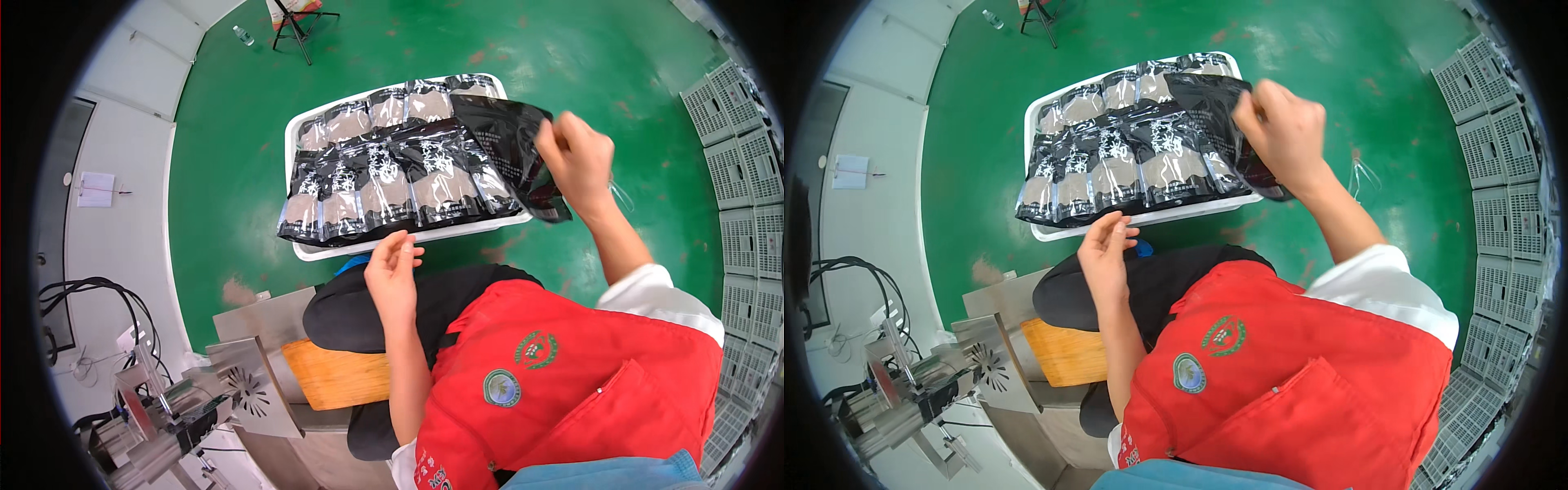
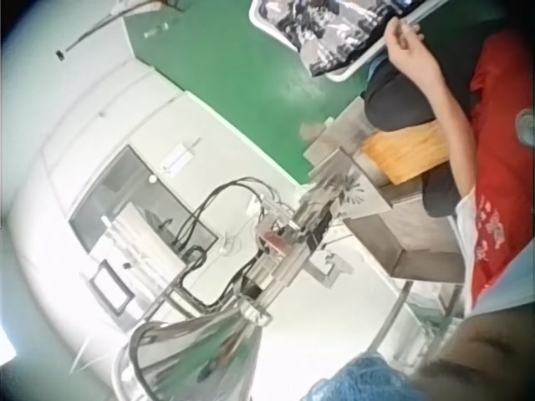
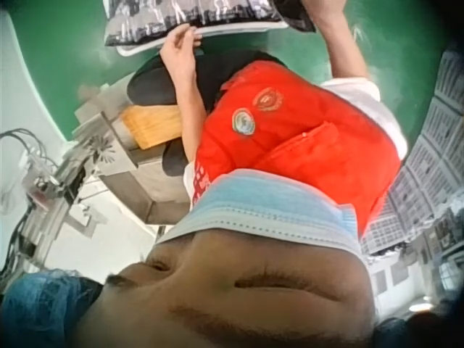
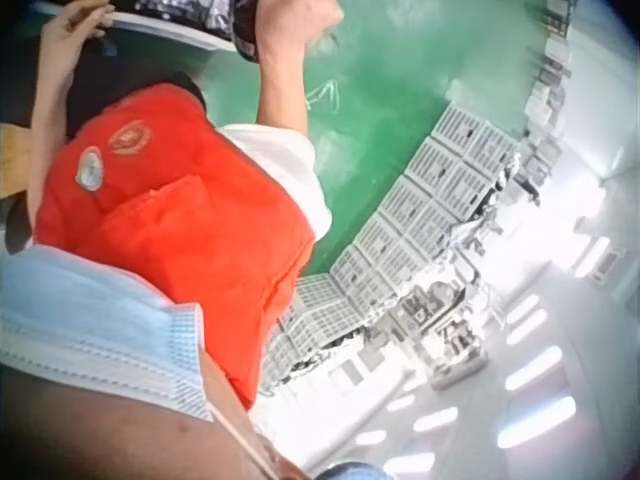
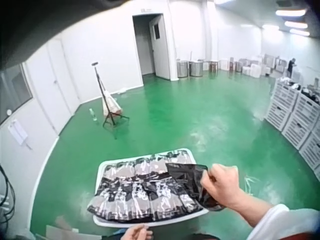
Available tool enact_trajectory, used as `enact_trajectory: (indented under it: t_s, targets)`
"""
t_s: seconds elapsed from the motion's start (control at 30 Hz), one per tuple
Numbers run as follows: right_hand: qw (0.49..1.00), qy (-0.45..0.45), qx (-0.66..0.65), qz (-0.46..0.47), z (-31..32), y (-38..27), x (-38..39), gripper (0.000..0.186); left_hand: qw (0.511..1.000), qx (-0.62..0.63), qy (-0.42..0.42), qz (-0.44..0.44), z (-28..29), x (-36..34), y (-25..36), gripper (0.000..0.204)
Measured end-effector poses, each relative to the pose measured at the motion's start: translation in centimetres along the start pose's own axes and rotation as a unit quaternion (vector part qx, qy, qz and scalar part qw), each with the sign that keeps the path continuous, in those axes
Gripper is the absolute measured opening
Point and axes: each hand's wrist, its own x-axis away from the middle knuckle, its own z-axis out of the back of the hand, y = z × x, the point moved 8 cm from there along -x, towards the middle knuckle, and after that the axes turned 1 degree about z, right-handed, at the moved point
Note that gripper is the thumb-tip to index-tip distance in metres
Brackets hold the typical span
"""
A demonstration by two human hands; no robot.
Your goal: The person is filling bags with a powdered substance from an industrial dispenser and placing them into a crate.
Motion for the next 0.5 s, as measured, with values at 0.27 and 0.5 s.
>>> enact_trajectory:
  t_s: [0.27, 0.5]
  targets:
    - [0.989, -0.023, -0.057, -0.132, -8.4, 2.6, 1.1, 0.023, 0.927, -0.321, -0.006, -0.195, -3.1, 0.8, 4.4, 0.041]
    - [0.960, 0.036, -0.252, -0.119, -5.2, -1.3, 7.1, 0.030, 0.958, -0.179, -0.119, -0.192, -12.2, -1.6, -4.5, 0.123]
